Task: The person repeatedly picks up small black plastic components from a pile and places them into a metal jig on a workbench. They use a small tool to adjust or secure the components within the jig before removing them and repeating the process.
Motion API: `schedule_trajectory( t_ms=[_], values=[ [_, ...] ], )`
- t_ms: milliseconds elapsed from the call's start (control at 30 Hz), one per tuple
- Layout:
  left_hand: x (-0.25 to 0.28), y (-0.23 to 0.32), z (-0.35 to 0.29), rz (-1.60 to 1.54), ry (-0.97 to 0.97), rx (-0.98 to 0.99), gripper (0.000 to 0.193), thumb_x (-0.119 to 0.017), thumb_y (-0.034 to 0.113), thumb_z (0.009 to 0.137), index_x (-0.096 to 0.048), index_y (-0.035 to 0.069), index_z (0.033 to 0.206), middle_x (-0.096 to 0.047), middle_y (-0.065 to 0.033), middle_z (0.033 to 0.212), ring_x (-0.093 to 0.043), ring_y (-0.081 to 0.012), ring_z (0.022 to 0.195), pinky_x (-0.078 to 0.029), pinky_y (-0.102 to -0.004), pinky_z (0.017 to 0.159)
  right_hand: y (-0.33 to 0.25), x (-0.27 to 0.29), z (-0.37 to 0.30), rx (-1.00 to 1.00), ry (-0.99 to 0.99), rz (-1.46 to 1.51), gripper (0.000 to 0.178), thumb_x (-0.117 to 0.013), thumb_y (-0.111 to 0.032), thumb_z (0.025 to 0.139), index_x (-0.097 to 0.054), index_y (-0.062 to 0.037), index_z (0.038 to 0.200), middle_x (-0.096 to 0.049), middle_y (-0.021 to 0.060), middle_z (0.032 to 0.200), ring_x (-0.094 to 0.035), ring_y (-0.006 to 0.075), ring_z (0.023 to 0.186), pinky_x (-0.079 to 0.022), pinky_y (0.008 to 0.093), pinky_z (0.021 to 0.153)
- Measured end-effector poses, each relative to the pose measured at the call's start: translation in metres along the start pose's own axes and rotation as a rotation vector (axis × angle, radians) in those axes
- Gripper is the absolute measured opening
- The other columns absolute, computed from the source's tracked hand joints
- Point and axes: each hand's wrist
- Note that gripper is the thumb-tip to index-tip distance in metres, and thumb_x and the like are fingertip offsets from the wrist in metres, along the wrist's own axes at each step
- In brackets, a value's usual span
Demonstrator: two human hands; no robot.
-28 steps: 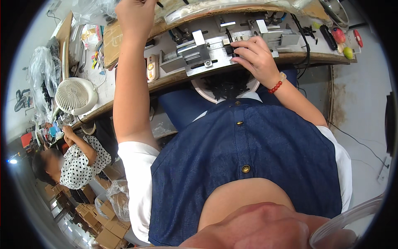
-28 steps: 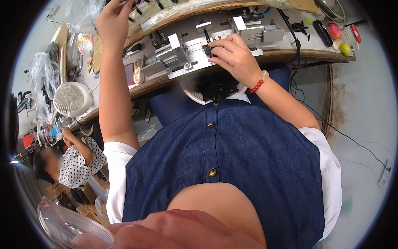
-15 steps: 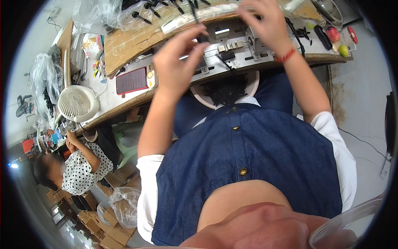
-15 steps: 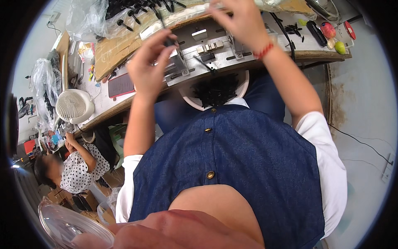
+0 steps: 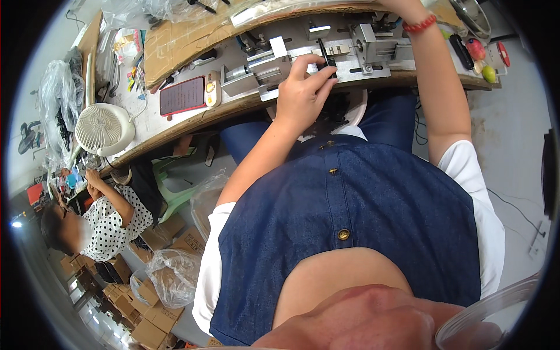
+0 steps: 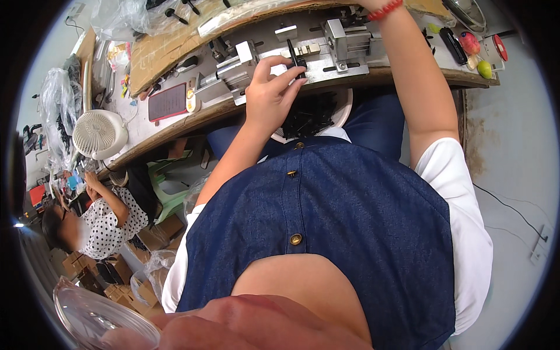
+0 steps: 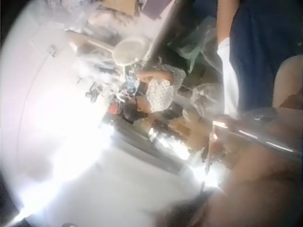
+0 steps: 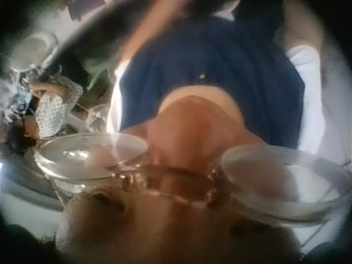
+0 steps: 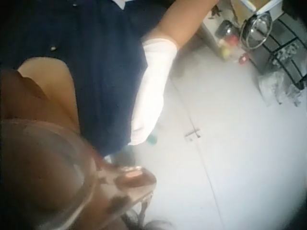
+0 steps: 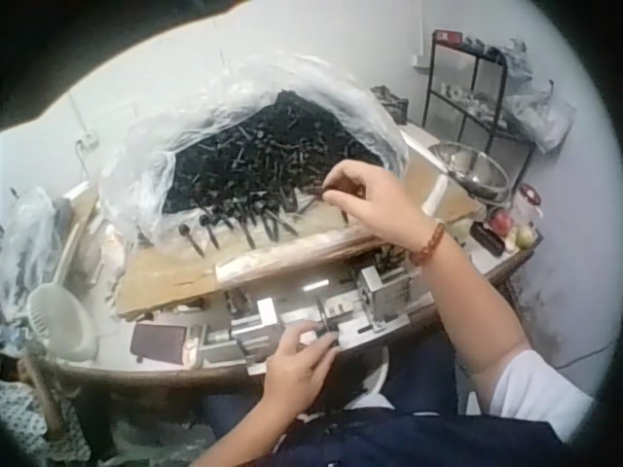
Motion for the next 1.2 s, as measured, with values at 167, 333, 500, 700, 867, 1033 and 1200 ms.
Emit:
schedule_trajectory(
  t_ms=[167,333,500,700,867,1033,1200],
  values=[
    [-0.006,-0.005,0.001,0.058,0.061,-0.056,0.024,-0.080,0.012,0.087,-0.078,0.012,0.110,-0.072,-0.0053,0.124,-0.075,-0.0194,0.079,-0.060,-0.0316,0.071,-0.002,-0.002,-0.041,-0.002,0.128,0.347,0.017,-0.069,-0.006,0.097,-0.069,0.0006,0.113,-0.071,0.0010,0.096,-0.065,0.0071,0.086,-0.051,0.0225,0.076],
    [-0.003,0.005,0.003,0.136,0.026,-0.050,0.030,-0.078,0.014,0.089,-0.076,0.013,0.119,-0.072,-0.0053,0.127,-0.075,-0.0239,0.099,-0.062,-0.0339,0.079,-0.010,-0.004,-0.089,-0.088,0.098,0.514,0.020,-0.073,-0.008,0.094,-0.071,-0.0003,0.113,-0.073,0.0063,0.104,-0.067,0.0161,0.092,-0.052,0.0288,0.084],
    [0.010,0.009,0.009,0.085,-0.007,-0.040,0.037,-0.079,0.014,0.088,-0.073,0.014,0.125,-0.071,-0.0080,0.129,-0.075,-0.0246,0.097,-0.062,-0.0337,0.079,-0.018,-0.021,-0.126,-0.020,-0.037,0.250,0.027,-0.078,-0.011,0.089,-0.074,-0.0044,0.115,-0.074,0.0073,0.106,-0.067,0.0168,0.098,-0.051,0.0319,0.085],
    [0.070,-0.018,0.075,0.395,0.222,-0.212,0.030,-0.073,0.005,0.088,-0.076,0.014,0.117,-0.071,-0.0044,0.120,-0.075,-0.0207,0.090,-0.059,-0.0295,0.075,-0.013,-0.048,-0.154,0.263,-0.079,-0.240,0.020,-0.075,-0.011,0.088,-0.070,-0.0050,0.106,-0.067,0.0061,0.122,-0.060,0.0277,0.108,-0.050,0.0374,0.093],
    [0.114,-0.052,0.150,0.535,0.125,-0.335,0.023,-0.066,0.002,0.082,-0.077,0.005,0.102,-0.069,-0.0132,0.115,-0.057,-0.0348,0.112,-0.049,-0.0420,0.098,-0.005,-0.069,-0.155,0.339,-0.130,-0.408,0.024,-0.075,-0.007,0.084,-0.069,-0.0039,0.106,-0.067,0.0055,0.127,-0.058,0.0311,0.106,-0.050,0.0404,0.094],
    [0.125,-0.056,0.173,0.579,-0.143,-0.351,0.018,-0.067,0.009,0.086,-0.074,0.006,0.102,-0.071,-0.0102,0.108,-0.062,-0.0325,0.106,-0.050,-0.0414,0.094,0.001,-0.074,-0.154,0.390,-0.113,-0.535,0.015,-0.073,-0.012,0.086,-0.068,-0.0074,0.099,-0.068,0.0034,0.122,-0.058,0.0270,0.107,-0.052,0.0382,0.091],
    [0.120,-0.053,0.163,0.411,0.066,-0.198,0.014,-0.066,0.006,0.092,-0.069,0.004,0.105,-0.071,-0.0137,0.098,-0.069,-0.0313,0.091,-0.055,-0.0407,0.084,-0.006,-0.058,-0.137,0.418,-0.136,-0.483,0.019,-0.074,-0.019,0.089,-0.069,-0.0071,0.103,-0.070,0.0049,0.118,-0.059,0.0261,0.105,-0.051,0.0351,0.088]
  ],
)
Point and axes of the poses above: each hand's wrist, its own z-axis towards the middle knuckle, its own x-axis out of the back of the hand, y = z × x
